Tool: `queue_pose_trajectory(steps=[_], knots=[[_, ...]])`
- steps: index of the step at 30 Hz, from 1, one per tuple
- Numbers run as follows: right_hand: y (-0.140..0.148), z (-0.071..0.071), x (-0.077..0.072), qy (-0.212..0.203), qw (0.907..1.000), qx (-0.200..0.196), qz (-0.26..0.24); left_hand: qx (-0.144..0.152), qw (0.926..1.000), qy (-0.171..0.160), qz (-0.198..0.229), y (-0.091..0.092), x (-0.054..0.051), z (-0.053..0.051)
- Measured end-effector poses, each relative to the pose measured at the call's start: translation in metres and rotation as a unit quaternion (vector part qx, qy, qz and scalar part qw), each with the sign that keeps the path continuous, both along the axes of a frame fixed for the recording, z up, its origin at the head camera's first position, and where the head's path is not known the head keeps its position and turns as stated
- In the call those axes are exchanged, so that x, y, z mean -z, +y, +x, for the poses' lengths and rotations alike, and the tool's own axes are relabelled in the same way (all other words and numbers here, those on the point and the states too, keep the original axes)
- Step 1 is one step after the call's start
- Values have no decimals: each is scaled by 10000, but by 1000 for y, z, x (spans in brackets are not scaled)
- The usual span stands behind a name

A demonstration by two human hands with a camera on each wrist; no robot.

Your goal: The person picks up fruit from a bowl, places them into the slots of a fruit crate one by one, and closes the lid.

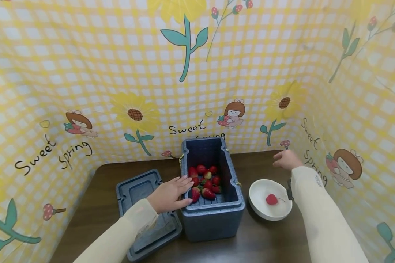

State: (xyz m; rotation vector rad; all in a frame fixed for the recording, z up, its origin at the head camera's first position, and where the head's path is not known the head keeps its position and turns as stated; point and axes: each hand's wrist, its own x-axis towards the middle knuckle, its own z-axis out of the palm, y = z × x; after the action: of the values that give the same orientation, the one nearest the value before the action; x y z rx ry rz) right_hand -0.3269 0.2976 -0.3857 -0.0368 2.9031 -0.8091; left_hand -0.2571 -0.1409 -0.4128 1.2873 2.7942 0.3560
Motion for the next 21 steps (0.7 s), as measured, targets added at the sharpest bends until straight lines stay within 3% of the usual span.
queue_pose_trajectory(steps=[11,21], knots=[[22,21,80,-866,9911,558,-839,-77,9999,-72,23,-1,0,2],[27,37,127,-669,9958,412,-476,-33,10000,38,78,-1,2,2]])
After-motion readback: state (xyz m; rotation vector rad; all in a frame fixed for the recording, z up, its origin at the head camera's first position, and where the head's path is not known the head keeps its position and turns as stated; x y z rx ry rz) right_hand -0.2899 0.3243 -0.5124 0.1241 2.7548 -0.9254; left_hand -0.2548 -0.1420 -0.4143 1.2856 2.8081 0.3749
